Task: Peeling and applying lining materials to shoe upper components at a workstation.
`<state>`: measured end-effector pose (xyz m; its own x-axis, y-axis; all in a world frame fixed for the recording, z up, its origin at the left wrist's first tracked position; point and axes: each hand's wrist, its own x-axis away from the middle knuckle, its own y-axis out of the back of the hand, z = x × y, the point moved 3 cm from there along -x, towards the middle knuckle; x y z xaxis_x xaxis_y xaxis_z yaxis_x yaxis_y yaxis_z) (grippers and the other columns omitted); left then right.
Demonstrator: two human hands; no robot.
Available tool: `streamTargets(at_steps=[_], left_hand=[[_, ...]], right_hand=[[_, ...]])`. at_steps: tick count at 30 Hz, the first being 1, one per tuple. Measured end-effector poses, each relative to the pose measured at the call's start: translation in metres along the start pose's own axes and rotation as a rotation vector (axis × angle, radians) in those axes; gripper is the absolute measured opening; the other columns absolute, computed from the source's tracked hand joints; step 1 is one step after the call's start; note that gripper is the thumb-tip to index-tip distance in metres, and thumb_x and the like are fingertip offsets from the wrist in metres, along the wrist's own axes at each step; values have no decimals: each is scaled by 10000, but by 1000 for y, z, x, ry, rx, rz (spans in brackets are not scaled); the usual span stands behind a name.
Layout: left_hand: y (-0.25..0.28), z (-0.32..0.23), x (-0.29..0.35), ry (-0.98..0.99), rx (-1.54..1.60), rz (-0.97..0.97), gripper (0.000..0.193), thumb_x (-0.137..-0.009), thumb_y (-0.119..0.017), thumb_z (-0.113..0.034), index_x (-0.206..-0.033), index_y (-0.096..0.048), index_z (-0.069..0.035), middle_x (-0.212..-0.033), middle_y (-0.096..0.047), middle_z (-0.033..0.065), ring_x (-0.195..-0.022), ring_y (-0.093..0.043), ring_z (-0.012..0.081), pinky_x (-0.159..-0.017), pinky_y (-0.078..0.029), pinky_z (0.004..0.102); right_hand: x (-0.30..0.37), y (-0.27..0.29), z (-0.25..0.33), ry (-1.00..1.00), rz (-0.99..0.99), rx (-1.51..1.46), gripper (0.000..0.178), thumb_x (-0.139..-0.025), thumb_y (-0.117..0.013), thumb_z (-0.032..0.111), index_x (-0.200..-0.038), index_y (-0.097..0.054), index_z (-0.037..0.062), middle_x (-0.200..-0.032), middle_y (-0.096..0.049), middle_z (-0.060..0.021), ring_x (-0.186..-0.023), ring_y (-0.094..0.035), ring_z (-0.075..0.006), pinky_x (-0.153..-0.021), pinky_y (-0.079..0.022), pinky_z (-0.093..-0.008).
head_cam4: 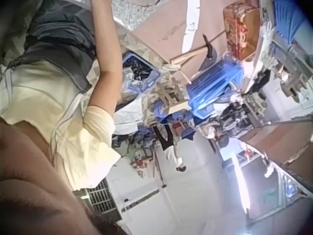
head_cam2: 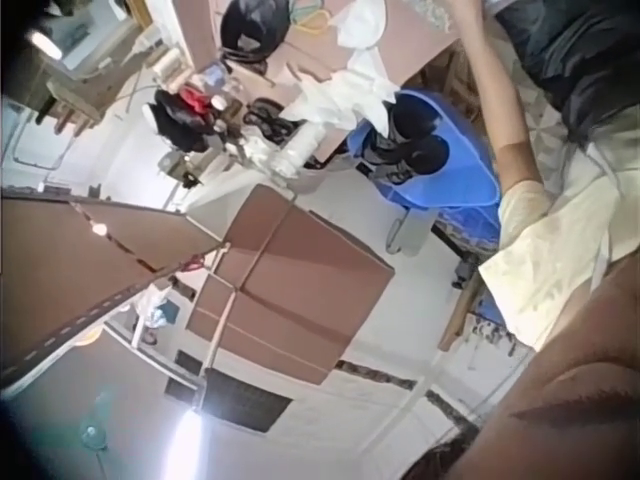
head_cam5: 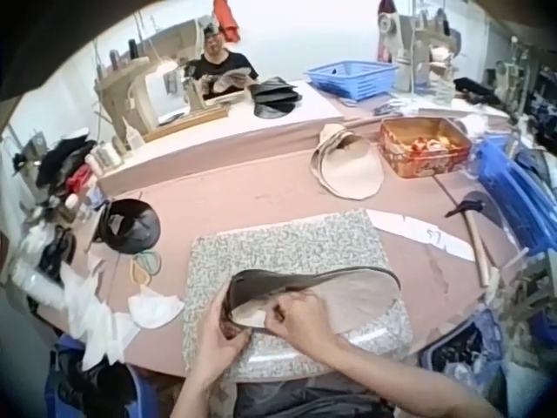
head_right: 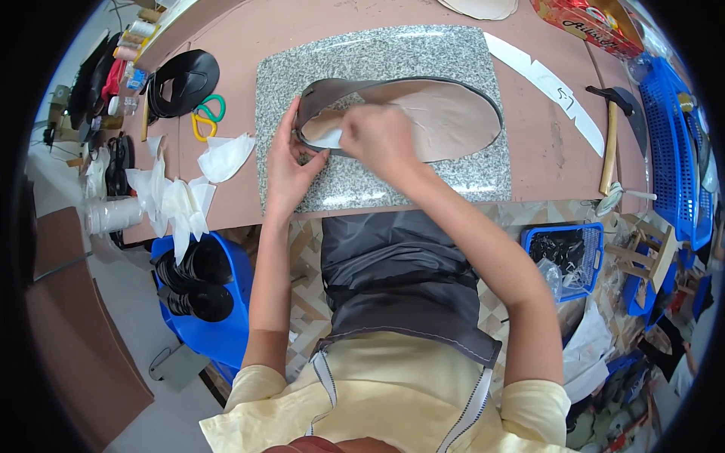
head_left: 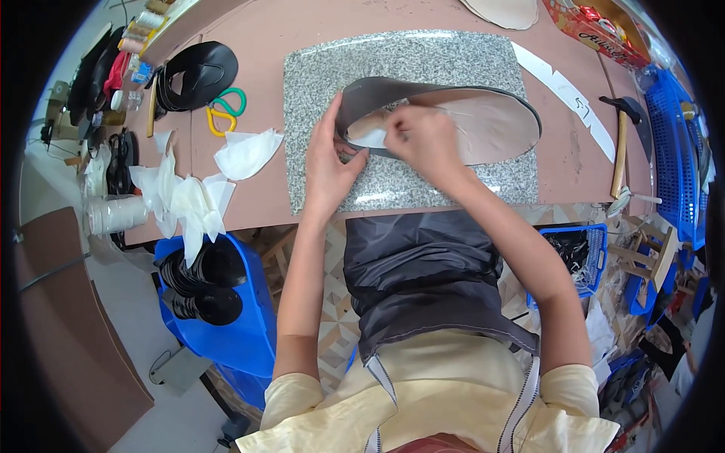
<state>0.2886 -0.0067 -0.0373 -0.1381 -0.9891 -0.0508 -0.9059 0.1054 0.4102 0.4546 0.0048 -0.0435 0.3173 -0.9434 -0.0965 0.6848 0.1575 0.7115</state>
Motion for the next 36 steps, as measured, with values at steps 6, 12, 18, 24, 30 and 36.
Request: streamTargets(at_steps=[6, 12, 18, 24, 30, 36], left_hand=[[-12, 3, -13, -50, -53, -93, 644, -805, -692, -13, -1393, -437, -81, -1244, -503, 178, -883, -603, 230, -682, -514, 327], [-9, -1, -29, -186, -485, -265, 460, -824, -637, -44, -1265, -504, -60, -1052, -602, 225, -817, -635, 356, -686, -497, 424], [4, 12, -30, 106, -459, -67, 454, -823, -600, -35, -1265, -519, -100, -758, -641, 204, -717, -652, 388, -662, -488, 466], [-3, 15, -30, -58, -482, -108, 471, -849, -554, -56, -1313, -517, -131, -771, -653, 217, -761, -662, 404, -669, -494, 460], [-3, 2, -31, -47, -456, -63, 458, -864, -522, -76, -1322, -531, -94, -880, -668, 252, -851, -678, 380, -715, -506, 420], [14, 5, -32, 138, -326, 106, 470, -870, -457, -69, -1329, -554, -45, -767, -608, 64, -647, -564, 117, -608, -460, 266]], right_hand=[[12, 5, -17, 237, -151, -187, 285, -822, -688, 61, -1089, -645, -29, -1126, -649, -158, -1006, -614, -344, -868, -515, -385], [17, -7, -21, 293, -69, 16, 452, -842, -705, 181, -1232, -585, -12, -1311, -543, -154, -1196, -505, -324, -996, -436, -386], [28, -11, -18, 349, 3, 301, 600, -896, -637, 370, -1361, -488, 22, -1411, -463, -119, -1288, -425, -307, -1081, -344, -425], [29, -3, -18, 474, 7, 325, 715, -901, -545, 561, -1369, -474, 25, -1391, -483, -105, -1310, -410, -270, -1080, -304, -455], [18, -21, -10, 169, -19, 393, 751, -890, -523, 615, -1402, -456, 70, -1410, -474, -76, -1341, -378, -250, -1101, -249, -468], [25, -28, -10, 335, -151, 374, 747, -889, -530, 613, -1413, -449, 86, -1400, -476, -60, -1335, -380, -232, -1104, -222, -462]])
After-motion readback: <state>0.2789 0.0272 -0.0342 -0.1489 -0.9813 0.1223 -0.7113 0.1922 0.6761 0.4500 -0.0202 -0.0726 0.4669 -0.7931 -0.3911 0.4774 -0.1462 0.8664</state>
